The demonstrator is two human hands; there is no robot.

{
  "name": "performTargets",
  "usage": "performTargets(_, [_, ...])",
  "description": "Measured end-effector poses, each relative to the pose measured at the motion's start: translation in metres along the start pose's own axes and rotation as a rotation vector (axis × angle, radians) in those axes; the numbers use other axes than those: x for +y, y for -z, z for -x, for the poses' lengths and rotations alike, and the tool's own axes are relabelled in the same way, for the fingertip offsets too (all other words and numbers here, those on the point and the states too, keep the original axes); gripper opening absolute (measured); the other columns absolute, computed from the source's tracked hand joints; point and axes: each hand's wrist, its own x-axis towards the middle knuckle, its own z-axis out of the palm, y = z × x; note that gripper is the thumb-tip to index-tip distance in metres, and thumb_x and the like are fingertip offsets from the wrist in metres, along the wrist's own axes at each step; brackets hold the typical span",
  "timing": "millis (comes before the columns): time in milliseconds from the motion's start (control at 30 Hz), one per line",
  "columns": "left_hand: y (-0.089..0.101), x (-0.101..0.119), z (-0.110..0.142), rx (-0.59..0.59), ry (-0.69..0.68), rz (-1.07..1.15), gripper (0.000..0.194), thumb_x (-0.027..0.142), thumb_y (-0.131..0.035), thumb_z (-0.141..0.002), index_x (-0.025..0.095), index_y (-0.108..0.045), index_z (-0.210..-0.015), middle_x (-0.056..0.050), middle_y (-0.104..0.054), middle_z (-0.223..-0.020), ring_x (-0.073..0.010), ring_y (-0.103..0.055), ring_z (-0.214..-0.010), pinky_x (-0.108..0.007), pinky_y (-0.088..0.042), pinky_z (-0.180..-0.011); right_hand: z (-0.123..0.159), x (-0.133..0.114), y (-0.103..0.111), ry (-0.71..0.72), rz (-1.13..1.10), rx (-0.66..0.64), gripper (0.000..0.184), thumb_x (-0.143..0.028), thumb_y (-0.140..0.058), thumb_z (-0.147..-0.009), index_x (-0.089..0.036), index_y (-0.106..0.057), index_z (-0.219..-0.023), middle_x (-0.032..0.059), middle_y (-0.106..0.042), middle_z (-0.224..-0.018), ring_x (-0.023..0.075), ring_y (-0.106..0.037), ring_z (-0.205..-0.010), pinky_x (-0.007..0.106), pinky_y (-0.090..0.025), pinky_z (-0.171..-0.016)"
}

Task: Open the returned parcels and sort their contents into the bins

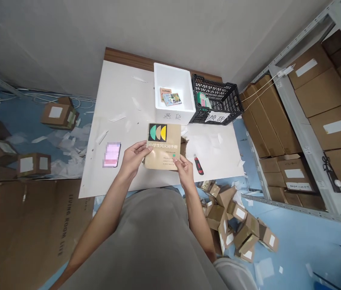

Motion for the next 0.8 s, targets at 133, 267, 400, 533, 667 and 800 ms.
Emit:
performTargets(133, [-0.021, 0.007, 0.005, -0.015, -0.063, -0.023, 0.077, 0.055, -0.108, -0.063, 0.015, -0.081, -0.124, -0.014, -0.086, -0.116, -0.0283, -0.08, -0.108, -0.044, -0.065, -0.105, -0.015, -0.002, 0.031, 0.032, 0.02, -0.092, 0.062, -0.073, -0.088, -0.09, -0.025, -0.083, -0.129, 0.009, -0.089, -0.125, 0.033, -0.084, -0.116, 0.048, -0.069, -0.106])
performTargets(267, [-0.037, 0.009, 0.01, -0.011, -0.198, -0.101, 0.07, 0.053, -0.106, -0.068, 0.017, -0.081, -0.123, -0.012, -0.085, -0.115, -0.0269, -0.079, -0.106, -0.043, -0.066, -0.102, -0.033, -0.002, 0.06, 0.111, 0.058, -0.136, 0.059, -0.07, -0.088, -0.092, -0.026, -0.08, -0.13, 0.0083, -0.089, -0.126, 0.03, -0.084, -0.115, 0.045, -0.068, -0.107])
performTargets(400, [-0.05, 0.013, 0.021, -0.026, -0.395, -0.215, 0.046, 0.049, -0.1, -0.078, 0.02, -0.082, -0.11, -0.009, -0.085, -0.112, -0.0274, -0.081, -0.108, -0.045, -0.065, -0.107, -0.049, -0.004, 0.083, 0.252, 0.134, -0.077, 0.042, -0.06, -0.09, -0.092, -0.026, -0.086, -0.116, 0.0072, -0.089, -0.124, 0.0296, -0.083, -0.121, 0.047, -0.063, -0.117])
performTargets(533, [-0.066, 0.014, 0.035, -0.089, -0.588, -0.271, 0.027, 0.048, -0.091, -0.092, 0.023, -0.08, -0.091, -0.011, -0.086, -0.114, -0.0319, -0.08, -0.128, -0.049, -0.061, -0.118, -0.058, -0.008, 0.102, 0.412, 0.116, -0.038, 0.028, -0.043, -0.092, -0.091, -0.029, -0.091, -0.116, 0.0065, -0.087, -0.137, 0.0303, -0.076, -0.143, 0.051, -0.055, -0.131])
performTargets(667, [-0.083, 0.009, 0.043, -0.058, -0.6, -0.268, 0.029, 0.049, -0.089, -0.095, 0.024, -0.076, -0.092, -0.013, -0.087, -0.117, -0.0324, -0.079, -0.134, -0.051, -0.061, -0.119, -0.062, -0.012, 0.117, 0.457, 0.108, -0.039, 0.026, -0.038, -0.09, -0.095, -0.032, -0.091, -0.12, 0.0062, -0.086, -0.141, 0.0299, -0.073, -0.149, 0.055, -0.051, -0.136])
performTargets(800, [-0.096, 0.006, 0.045, -0.011, -0.547, -0.208, 0.046, 0.053, -0.095, -0.089, 0.026, -0.058, -0.095, -0.012, -0.088, -0.115, -0.0313, -0.081, -0.127, -0.05, -0.064, -0.111, -0.059, -0.014, 0.13, 0.434, 0.152, -0.096, 0.03, -0.039, -0.083, -0.1, -0.033, -0.09, -0.129, 0.0046, -0.084, -0.146, 0.0286, -0.074, -0.147, 0.052, -0.053, -0.134])
